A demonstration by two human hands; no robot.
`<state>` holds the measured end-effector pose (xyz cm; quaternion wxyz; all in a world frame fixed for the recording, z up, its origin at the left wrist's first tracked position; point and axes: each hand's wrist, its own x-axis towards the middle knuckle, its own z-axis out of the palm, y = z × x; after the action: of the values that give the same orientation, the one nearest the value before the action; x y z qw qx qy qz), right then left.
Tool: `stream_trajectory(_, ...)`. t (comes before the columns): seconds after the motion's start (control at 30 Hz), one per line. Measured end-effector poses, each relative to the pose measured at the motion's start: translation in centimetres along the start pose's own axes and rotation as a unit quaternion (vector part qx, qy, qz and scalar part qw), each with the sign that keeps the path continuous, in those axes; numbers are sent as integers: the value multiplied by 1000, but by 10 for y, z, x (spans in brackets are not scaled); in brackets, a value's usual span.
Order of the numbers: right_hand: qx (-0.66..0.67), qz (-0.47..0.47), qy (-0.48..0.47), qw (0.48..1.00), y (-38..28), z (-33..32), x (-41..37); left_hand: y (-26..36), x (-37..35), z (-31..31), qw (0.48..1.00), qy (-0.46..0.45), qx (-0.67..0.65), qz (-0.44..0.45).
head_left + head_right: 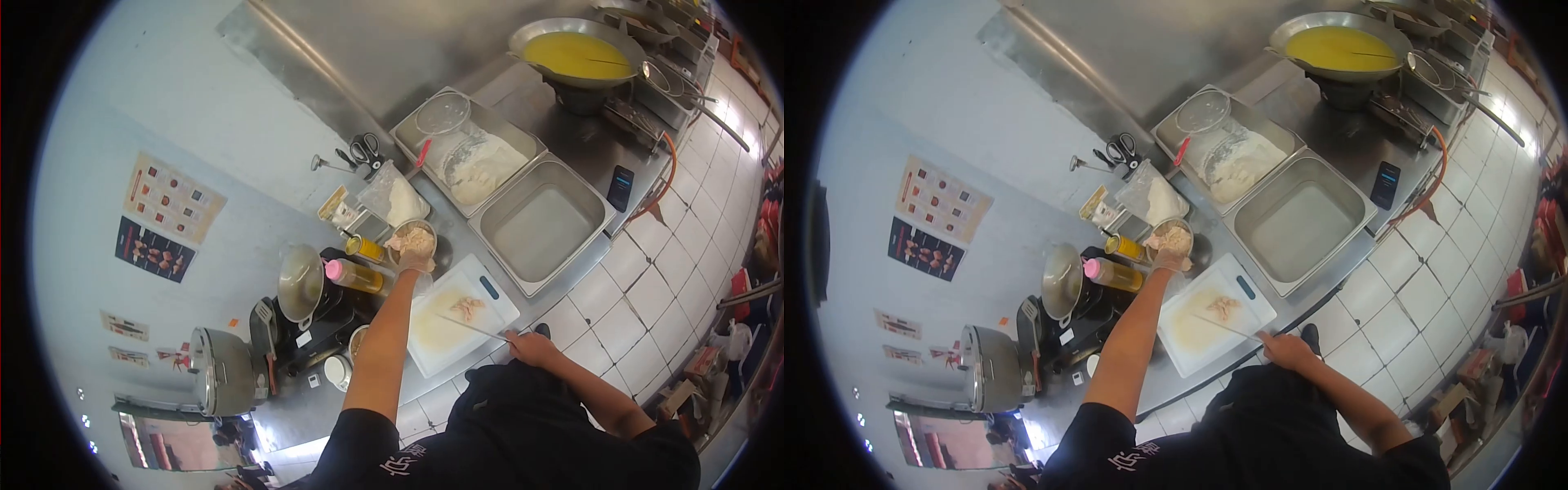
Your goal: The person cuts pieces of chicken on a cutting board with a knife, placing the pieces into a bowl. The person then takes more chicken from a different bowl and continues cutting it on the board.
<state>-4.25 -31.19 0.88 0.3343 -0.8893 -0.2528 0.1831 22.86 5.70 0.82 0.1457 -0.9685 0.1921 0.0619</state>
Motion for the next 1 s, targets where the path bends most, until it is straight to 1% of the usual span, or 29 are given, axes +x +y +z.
stream_trajectory(0.03, 1, -6, -9, 1000, 3, 1, -1, -8, 3, 7, 998, -57, -29, 7)
stream_trajectory(0.07, 1, -14, -19, 1000, 6, 1, -1, -15, 3, 14, 998, -56, -25, 11)
stream_trajectory(0.1, 0, -21, -27, 999, 10, -1, 0, -27, 8, 43, 998, -55, -20, 16)
stream_trajectory(0.17, -1, -7, -39, 999, 13, -7, -4, -28, 10, 40, 993, -116, -9, 26)
stream_trajectory(0.23, 5, 15, -50, 999, 15, -9, -9, -13, -4, -18, 970, -239, 5, 35)
stream_trajectory(0.3, 12, 40, -61, 997, 17, -15, -9, -20, -11, -27, 981, -188, -40, 12)
stream_trajectory(0.33, 18, 41, -46, 998, 22, -15, -6, -26, -14, -30, 985, -159, -62, -1)
stream_trajectory(0.37, 27, 43, -34, 998, 23, -12, -8, -35, -21, -27, 993, -87, -80, 2)
stream_trajectory(0.43, 50, 49, -18, 997, 28, -10, -9, -50, -34, -17, 992, 54, -114, 11)
stream_trajectory(0.47, 63, 48, -13, 997, 32, -9, -10, -55, -45, -10, 990, 63, -125, -26)
stream_trajectory(0.53, 86, 48, -2, 995, 36, -8, -12, -38, -80, -63, 981, 84, -146, -99)
stream_trajectory(0.57, 92, 50, 11, 994, 36, -7, -14, -29, -95, -85, 945, 119, -277, -130)
stream_trajectory(0.6, 96, 52, 22, 994, 35, -9, -17, -17, -109, -104, 888, 154, -402, -161)
stream_trajectory(0.67, 91, 63, 28, 993, 29, -19, -20, -7, -130, -101, 811, 192, -517, -195)
stream_trajectory(0.7, 85, 74, 22, 993, 21, -25, -21, -4, -143, -92, 811, 196, -514, -199)
stream_trajectory(0.77, 81, 87, 3, 993, 9, -28, -17, 28, -174, -133, 886, 217, -377, -160)
stream_trajectory(0.8, 84, 92, -11, 992, 6, -26, -13, 39, -185, -117, 816, 186, -510, -198)
stream_trajectory(0.83, 86, 99, -25, 991, 3, -24, -10, 53, -197, -93, 724, 154, -632, -231)
stream_trajectory(0.87, 82, 81, -32, 993, 1, -21, -7, 68, -209, -68, 610, 121, -740, -256)
stream_trajectory(0.9, 78, 63, -38, 994, -3, -17, -1, 83, -220, -37, 536, 99, -790, -280)
stream_trajectory(1.0, 67, 0, -31, 997, -6, 2, 16, 120, -247, 13, 544, 23, -745, -384)
